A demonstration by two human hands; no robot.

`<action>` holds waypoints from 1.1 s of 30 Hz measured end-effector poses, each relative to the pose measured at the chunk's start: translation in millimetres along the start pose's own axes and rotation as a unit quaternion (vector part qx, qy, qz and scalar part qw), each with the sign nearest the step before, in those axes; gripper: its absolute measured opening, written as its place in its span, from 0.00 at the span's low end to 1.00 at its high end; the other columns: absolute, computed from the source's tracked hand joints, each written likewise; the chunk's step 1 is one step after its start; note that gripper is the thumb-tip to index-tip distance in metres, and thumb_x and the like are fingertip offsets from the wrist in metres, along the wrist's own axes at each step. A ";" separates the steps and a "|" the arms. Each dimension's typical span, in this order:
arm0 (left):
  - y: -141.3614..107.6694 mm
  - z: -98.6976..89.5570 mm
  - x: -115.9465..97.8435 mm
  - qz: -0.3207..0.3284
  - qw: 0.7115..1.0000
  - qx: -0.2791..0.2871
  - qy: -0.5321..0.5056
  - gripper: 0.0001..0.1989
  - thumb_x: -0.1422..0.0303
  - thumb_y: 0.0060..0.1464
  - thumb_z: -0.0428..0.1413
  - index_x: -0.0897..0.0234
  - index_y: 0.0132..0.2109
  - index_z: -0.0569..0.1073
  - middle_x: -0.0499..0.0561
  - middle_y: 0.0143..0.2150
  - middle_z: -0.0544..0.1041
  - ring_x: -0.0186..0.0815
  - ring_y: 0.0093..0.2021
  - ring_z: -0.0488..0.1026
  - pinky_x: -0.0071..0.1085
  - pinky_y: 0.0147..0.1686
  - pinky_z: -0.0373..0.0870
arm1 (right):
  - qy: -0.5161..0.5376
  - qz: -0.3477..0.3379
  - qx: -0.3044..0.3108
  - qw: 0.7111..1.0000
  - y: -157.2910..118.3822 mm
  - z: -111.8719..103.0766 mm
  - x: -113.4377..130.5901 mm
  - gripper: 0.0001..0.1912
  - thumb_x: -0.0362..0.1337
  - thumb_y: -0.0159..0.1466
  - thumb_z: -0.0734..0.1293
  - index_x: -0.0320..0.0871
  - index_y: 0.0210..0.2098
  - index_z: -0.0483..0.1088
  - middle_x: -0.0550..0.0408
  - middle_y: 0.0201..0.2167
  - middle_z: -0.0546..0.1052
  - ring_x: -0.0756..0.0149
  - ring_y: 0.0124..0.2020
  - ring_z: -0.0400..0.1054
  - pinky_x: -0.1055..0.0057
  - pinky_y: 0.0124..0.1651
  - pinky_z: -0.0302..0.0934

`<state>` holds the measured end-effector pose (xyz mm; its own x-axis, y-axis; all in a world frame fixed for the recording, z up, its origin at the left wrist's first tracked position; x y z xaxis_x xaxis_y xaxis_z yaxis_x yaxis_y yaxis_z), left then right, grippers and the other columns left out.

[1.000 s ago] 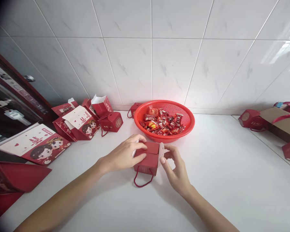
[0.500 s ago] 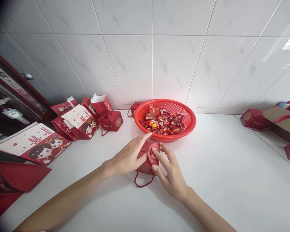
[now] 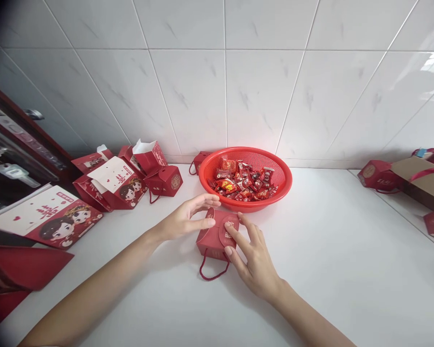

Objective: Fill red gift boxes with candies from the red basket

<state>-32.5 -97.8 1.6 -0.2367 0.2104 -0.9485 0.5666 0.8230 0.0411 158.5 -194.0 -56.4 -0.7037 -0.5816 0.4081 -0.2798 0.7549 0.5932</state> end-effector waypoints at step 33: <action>-8.5 36.2 10.5 -0.003 0.996 -0.077 0.054 0.22 0.55 0.50 0.68 0.61 0.47 0.74 0.54 0.49 0.78 0.45 0.50 0.76 0.40 0.52 0.72 | -0.026 -0.044 -0.089 0.995 1.6 -8.4 24.4 0.11 0.34 0.71 0.66 0.43 0.53 0.70 0.40 0.55 0.73 0.50 0.55 0.68 0.53 0.51 0.67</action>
<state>-11.2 -121.7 -20.1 -0.3273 0.2543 -0.9101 0.4388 0.8939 0.0920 146.4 -209.6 -39.8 -0.7159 -0.6233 0.3145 -0.2262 0.6333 0.7401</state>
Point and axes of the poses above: each hand's wrist, its own y-axis towards the middle knuckle, its own z-axis out of the palm, x = y × z, the point moved 4 cm from there along y, towards the middle knuckle
